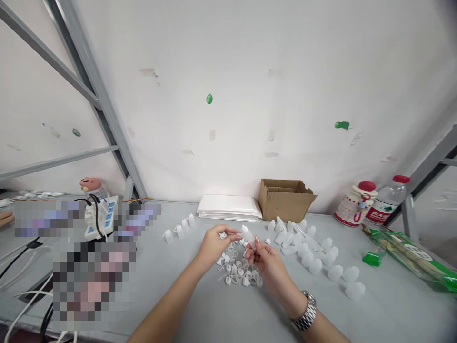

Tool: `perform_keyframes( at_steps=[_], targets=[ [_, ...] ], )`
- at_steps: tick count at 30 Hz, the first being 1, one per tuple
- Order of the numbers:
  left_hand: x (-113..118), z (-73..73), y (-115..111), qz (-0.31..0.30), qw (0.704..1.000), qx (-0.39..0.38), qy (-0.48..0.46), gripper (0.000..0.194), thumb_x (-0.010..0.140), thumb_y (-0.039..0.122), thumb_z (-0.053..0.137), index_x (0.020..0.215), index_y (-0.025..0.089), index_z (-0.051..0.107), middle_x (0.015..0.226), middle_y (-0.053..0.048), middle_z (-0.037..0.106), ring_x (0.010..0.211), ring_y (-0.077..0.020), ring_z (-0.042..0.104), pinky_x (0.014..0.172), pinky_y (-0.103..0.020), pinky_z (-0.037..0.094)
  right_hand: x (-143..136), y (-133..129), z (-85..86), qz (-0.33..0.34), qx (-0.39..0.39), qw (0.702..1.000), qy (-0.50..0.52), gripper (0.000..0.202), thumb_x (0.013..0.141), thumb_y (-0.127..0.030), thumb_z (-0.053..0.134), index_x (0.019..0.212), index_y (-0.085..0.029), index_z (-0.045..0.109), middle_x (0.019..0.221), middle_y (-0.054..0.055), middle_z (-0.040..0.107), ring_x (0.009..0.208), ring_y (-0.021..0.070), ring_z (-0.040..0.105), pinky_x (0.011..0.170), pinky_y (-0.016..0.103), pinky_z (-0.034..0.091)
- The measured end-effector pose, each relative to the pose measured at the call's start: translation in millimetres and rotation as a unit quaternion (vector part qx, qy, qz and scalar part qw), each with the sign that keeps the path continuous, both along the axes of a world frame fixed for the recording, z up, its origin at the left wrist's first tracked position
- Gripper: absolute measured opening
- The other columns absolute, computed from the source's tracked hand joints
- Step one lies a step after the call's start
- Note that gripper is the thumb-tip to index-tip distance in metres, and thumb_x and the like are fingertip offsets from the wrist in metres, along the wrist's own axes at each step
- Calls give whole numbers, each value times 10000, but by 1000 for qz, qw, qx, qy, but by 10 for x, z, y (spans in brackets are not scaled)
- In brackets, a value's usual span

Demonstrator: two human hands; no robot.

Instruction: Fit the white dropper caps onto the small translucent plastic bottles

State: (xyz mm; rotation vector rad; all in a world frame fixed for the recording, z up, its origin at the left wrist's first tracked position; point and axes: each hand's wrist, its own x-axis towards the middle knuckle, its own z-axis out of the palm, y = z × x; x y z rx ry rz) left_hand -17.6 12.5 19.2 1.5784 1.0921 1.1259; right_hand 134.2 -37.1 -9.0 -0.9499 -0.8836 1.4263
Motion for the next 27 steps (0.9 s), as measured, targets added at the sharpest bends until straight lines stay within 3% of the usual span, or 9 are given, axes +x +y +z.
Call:
perform_keyframes(
  at_steps=[5,10,13,18,21,24,27],
  targets=[
    [32,6,-39,21,998,-16,-52,245,582,276,715,767,188,579,582,12,628,744,-196,590,800,-326,389,-17,39,-114,-41,36,996,-74,420,687,-590,584,662,-171,576,602,32,609,520,154,497,553,285,406],
    [42,24,-66,19,998,-5,-57,232,572,268,726,707,192,553,607,7,634,719,-187,592,788,-321,393,-7,19,-34,-32,19,999,-37,415,677,-579,602,664,-165,589,576,20,595,510,145,488,543,270,396],
    [29,51,-71,3,999,-1,-50,224,584,279,728,736,197,586,593,13,626,721,-184,590,796,-312,395,14,-13,78,3,-27,999,45,396,702,-543,603,632,-153,593,514,1,556,470,116,454,514,245,367],
    [-13,84,-70,-32,999,14,-22,206,620,284,706,810,207,692,670,-13,627,800,-200,570,807,-300,401,35,-45,155,139,-79,971,176,397,738,-512,580,563,-159,539,396,-54,415,382,67,315,461,214,307],
    [-30,99,-83,-78,996,32,-5,264,679,275,660,941,241,682,742,-23,631,858,-204,551,836,-304,391,31,-53,135,180,-66,962,193,402,775,-518,530,579,-168,511,402,-67,378,373,61,267,454,208,288],
    [-40,120,-101,-137,989,54,22,170,733,287,607,860,237,707,809,-51,622,845,-205,536,783,-295,404,28,-61,117,195,-56,962,185,396,793,-516,504,587,-179,488,406,-73,347,382,67,242,457,210,289],
    [-47,135,-112,-155,986,62,29,164,755,292,581,831,231,713,773,-54,600,802,-193,527,741,-281,407,27,-70,113,203,-52,963,168,400,794,-526,490,582,-187,480,403,-72,336,386,73,233,454,215,291]
  ],
)
